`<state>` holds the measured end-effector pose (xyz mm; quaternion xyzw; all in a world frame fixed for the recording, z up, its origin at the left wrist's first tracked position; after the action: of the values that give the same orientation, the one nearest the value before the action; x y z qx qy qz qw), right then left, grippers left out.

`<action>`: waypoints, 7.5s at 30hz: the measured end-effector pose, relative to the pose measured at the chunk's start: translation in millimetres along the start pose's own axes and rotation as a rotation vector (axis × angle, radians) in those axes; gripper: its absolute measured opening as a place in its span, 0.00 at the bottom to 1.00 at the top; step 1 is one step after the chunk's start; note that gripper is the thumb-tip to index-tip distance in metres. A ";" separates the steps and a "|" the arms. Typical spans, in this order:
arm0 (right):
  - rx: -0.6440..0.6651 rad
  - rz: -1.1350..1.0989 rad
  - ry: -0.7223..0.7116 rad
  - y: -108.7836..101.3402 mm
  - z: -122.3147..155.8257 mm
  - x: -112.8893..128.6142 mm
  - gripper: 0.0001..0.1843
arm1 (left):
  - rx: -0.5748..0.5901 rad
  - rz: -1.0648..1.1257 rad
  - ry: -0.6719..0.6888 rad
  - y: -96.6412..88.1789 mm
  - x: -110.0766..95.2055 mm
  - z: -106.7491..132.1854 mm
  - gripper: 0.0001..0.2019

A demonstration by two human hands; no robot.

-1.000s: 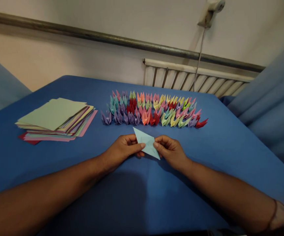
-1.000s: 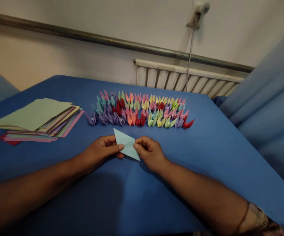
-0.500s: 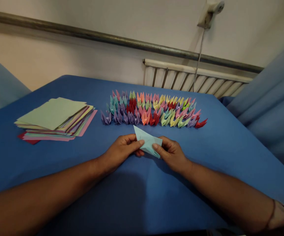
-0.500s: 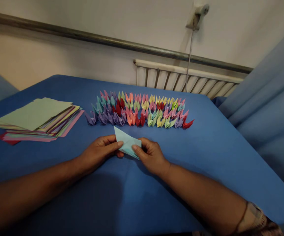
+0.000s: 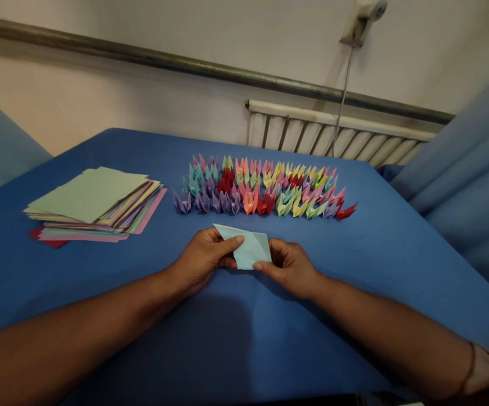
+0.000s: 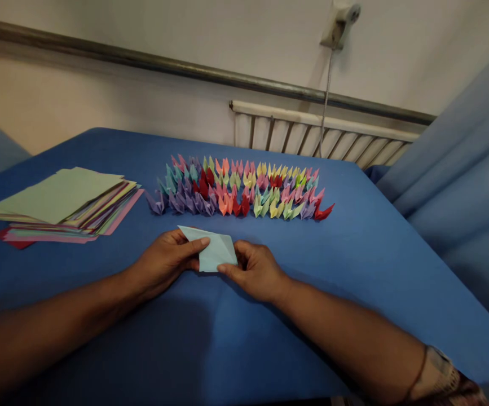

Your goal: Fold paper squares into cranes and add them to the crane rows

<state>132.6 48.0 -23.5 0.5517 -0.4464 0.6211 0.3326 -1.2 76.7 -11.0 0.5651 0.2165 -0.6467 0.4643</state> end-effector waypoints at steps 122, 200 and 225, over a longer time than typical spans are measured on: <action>0.020 -0.117 0.005 8.0 0.9 11.3 0.14 | 0.013 -0.342 0.059 14.6 -16.4 11.3 0.13; -0.002 -0.335 -0.083 -5.4 2.3 26.0 0.16 | 0.246 -0.409 -0.154 31.7 6.8 9.3 0.15; -0.086 0.528 0.038 -24.7 -4.0 16.6 0.04 | 0.225 -1.426 0.490 40.2 -33.3 5.5 0.14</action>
<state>150.6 59.8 -2.6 0.3897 -0.5943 0.6772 0.1906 27.5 65.0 31.4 0.4598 0.5586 -0.6643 -0.1877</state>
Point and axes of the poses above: each hand's wrist, its own z-axis away from the middle knuckle, its own y-axis out of the palm, x = y × z, the point moved 10 cm from there along -z, towards the middle knuckle, and after that the axes turned 10 degrees about x, right-handed, at the moved point
